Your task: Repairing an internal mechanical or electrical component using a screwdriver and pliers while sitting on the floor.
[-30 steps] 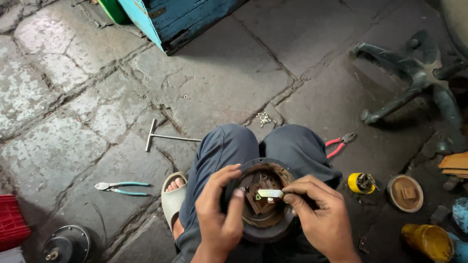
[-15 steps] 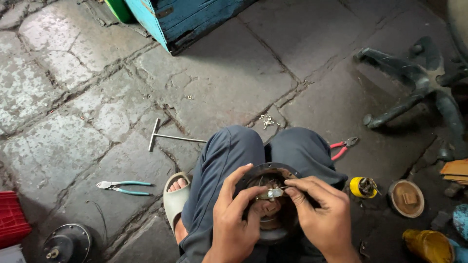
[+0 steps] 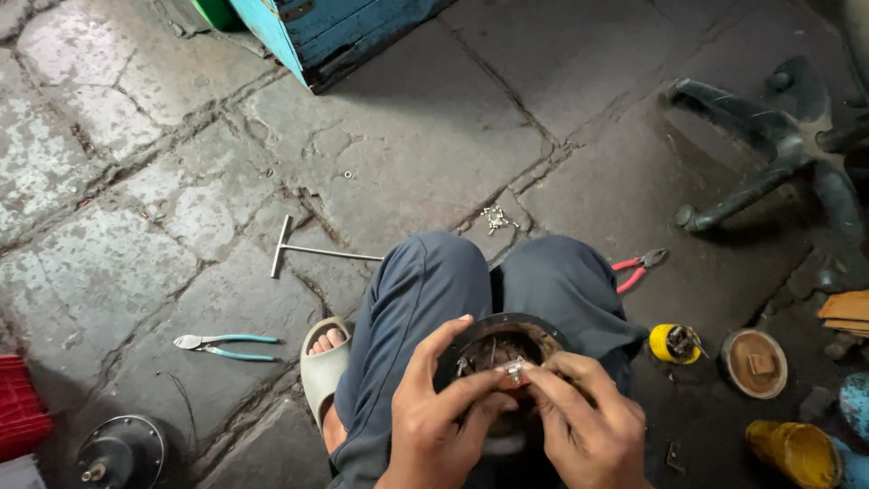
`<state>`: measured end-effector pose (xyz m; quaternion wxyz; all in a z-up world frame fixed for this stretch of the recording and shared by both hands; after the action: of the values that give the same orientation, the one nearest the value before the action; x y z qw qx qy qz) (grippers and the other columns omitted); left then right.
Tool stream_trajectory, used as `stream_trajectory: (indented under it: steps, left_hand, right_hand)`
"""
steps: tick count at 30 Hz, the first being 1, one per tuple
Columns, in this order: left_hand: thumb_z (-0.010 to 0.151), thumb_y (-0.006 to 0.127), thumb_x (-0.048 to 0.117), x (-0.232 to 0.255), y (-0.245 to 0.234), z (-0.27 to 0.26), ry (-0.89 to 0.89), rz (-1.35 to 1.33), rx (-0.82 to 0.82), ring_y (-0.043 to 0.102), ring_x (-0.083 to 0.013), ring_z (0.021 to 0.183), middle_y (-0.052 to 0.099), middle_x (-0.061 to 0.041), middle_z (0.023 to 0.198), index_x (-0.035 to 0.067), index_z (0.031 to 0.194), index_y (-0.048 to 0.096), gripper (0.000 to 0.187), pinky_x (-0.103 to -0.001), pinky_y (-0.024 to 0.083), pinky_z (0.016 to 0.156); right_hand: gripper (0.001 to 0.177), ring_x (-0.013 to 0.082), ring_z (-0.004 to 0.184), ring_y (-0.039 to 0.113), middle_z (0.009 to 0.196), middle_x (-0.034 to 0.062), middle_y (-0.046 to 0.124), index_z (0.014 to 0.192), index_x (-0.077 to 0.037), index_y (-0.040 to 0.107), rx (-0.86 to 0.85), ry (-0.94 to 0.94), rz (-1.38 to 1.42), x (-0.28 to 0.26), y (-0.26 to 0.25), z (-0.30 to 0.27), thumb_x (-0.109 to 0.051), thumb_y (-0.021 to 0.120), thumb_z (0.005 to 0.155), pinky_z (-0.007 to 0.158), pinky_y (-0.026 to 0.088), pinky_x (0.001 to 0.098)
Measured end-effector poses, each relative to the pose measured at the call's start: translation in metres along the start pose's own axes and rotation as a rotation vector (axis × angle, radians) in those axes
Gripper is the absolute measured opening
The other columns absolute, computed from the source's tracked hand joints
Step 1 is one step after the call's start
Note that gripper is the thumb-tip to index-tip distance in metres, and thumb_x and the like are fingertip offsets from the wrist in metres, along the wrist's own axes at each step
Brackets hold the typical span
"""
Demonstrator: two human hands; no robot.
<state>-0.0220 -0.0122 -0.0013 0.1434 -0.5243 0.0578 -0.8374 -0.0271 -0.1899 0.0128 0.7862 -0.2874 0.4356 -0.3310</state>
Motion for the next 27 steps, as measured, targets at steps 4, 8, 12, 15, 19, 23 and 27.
stream_trajectory:
  steps: [4,8,12,15,19,23,27]
  left_hand:
    - [0.082,0.08,0.004,-0.009,-0.006,-0.004,-0.199,-0.184,0.01,0.071,-0.0356,0.123,0.063,-0.026,0.137,0.007,0.117,0.071,0.037,-0.04,0.056,0.102]
    - [0.08,0.075,0.003,0.008,-0.013,0.011,-0.119,-0.109,-0.037,0.061,-0.0412,0.129,0.061,-0.028,0.139,0.005,0.121,0.069,0.041,-0.045,0.048,0.11]
    - [0.078,0.086,0.01,-0.003,0.0,0.0,-0.049,0.063,-0.041,0.064,-0.0411,0.129,0.058,-0.026,0.142,0.012,0.104,0.075,0.029,-0.043,0.051,0.107]
    - [0.076,0.086,0.009,-0.005,-0.001,-0.002,-0.005,0.047,-0.056,0.064,-0.0408,0.129,0.056,-0.026,0.144,0.014,0.102,0.077,0.028,-0.043,0.053,0.105]
    - [0.073,0.087,0.008,-0.009,0.002,-0.002,-0.025,0.045,-0.061,0.064,-0.0393,0.127,0.057,-0.026,0.143,0.014,0.102,0.077,0.031,-0.043,0.053,0.104]
    - [0.074,0.089,0.01,-0.01,0.006,-0.007,-0.057,0.106,-0.017,0.067,-0.0386,0.125,0.06,-0.024,0.142,0.012,0.103,0.073,0.034,-0.041,0.056,0.101]
    - [0.083,0.089,0.006,-0.02,0.011,-0.017,-0.095,-0.117,0.048,0.067,-0.0395,0.132,0.058,-0.025,0.148,0.005,0.134,0.046,0.067,-0.038,0.06,0.104]
  right_hand:
    - [0.031,0.0212,0.082,0.075,0.097,0.0108,0.071,0.104,-0.009,0.079,-0.04,0.009,-0.011,-0.001,0.001,0.007,0.001,0.076,0.074,0.07,0.061,0.0319]
    - [0.022,0.0184,0.083,0.076,0.094,0.0078,0.073,0.102,-0.007,0.076,0.001,0.119,0.114,0.001,0.002,0.008,0.0,0.078,0.081,0.071,0.061,0.0289]
    - [0.023,0.0181,0.089,0.078,0.097,0.0093,0.075,0.102,-0.004,0.072,0.007,0.089,0.224,0.003,0.002,0.008,0.002,0.078,0.08,0.077,0.061,0.0278]
    - [0.022,0.019,0.089,0.078,0.098,0.0108,0.076,0.103,-0.002,0.071,0.052,0.134,0.206,0.002,0.004,0.011,0.004,0.076,0.082,0.078,0.062,0.0283]
    - [0.019,0.0202,0.089,0.078,0.098,0.0105,0.075,0.101,-0.001,0.072,0.07,0.13,0.134,-0.008,0.004,0.026,0.006,0.076,0.084,0.08,0.061,0.0294]
    - [0.022,0.0156,0.077,0.076,0.095,0.0106,0.073,0.098,-0.003,0.077,-0.027,0.128,0.134,-0.006,0.002,0.025,0.007,0.077,0.078,0.068,0.059,0.0257]
    - [0.028,0.0212,0.092,0.078,0.105,0.0147,0.07,0.101,-0.002,0.075,-0.139,0.047,0.217,-0.012,0.002,0.023,0.006,0.075,0.074,0.079,0.062,0.0292]
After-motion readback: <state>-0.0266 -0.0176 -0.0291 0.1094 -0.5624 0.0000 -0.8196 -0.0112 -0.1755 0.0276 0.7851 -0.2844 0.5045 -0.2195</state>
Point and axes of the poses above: each hand's wrist, its own z-axis towards the middle knuckle, its own y-axis out of the palm, x = y × z, the point moved 2 cm from there along z, towards the middle knuckle
